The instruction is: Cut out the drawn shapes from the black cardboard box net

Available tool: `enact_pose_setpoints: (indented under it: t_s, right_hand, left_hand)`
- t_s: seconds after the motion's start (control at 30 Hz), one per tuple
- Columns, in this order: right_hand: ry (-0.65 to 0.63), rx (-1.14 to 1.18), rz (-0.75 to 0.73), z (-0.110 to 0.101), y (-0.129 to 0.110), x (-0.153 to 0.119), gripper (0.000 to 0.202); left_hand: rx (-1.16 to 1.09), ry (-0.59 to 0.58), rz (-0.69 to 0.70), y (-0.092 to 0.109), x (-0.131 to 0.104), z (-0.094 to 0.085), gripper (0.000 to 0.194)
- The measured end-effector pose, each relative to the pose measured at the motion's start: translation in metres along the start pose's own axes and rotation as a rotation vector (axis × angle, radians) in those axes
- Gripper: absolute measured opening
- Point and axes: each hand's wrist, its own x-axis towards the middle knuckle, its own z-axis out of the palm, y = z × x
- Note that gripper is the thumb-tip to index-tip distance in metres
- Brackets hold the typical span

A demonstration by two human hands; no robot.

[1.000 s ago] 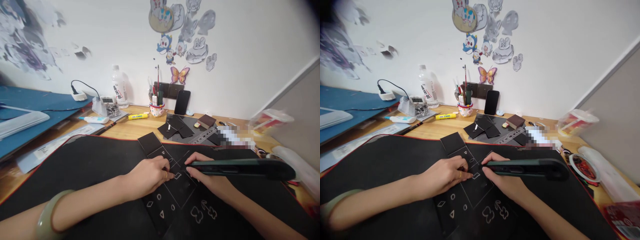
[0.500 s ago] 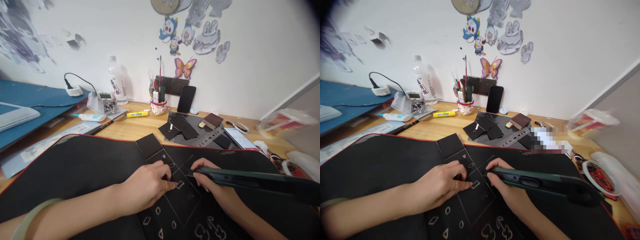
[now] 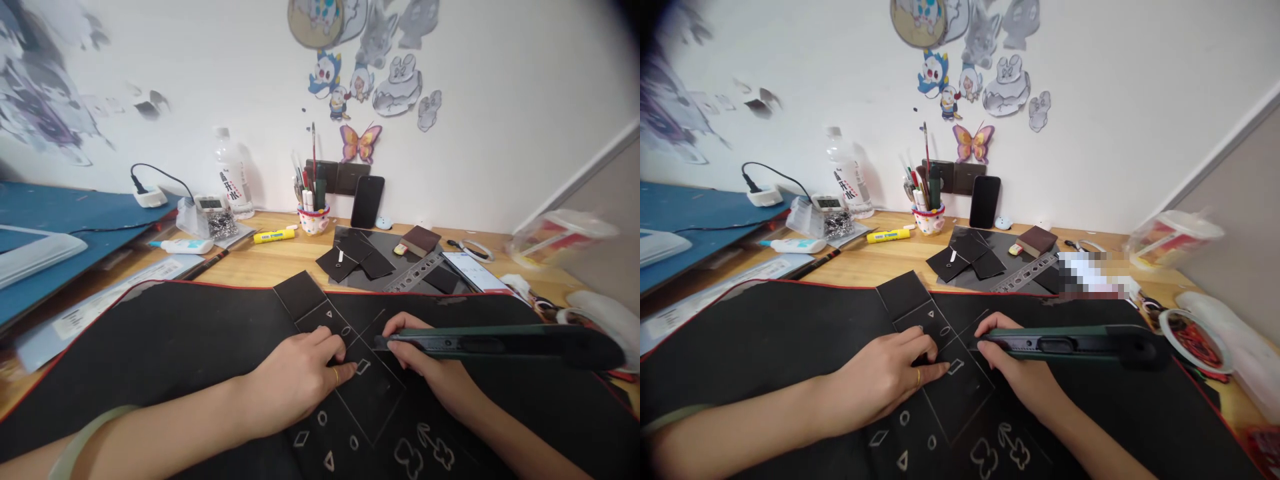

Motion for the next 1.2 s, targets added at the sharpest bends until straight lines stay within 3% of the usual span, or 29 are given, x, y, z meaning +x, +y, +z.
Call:
enact_pose_setpoints:
  t_s: [0.37, 1.0, 1.2]
  right_hand:
    - [-0.009, 0.059, -0.012, 0.0, 0.008, 0.002, 0.009]
    - [0.022, -0.022, -0.026, 0.002, -0.005, 0.0, 0.009]
    - [-0.037, -0.101, -0.042, 0.005, -0.006, -0.004, 0.003]
  left_hand:
    - [0.082, 0.017, 0.045, 0.001, -0.001, 0.0, 0.03]
    - [0.101, 0.046, 0.062, 0.0, -0.001, 0.002, 0.03]
    - [0.081, 0.052, 0.052, -0.002, -0.003, 0.006, 0.03]
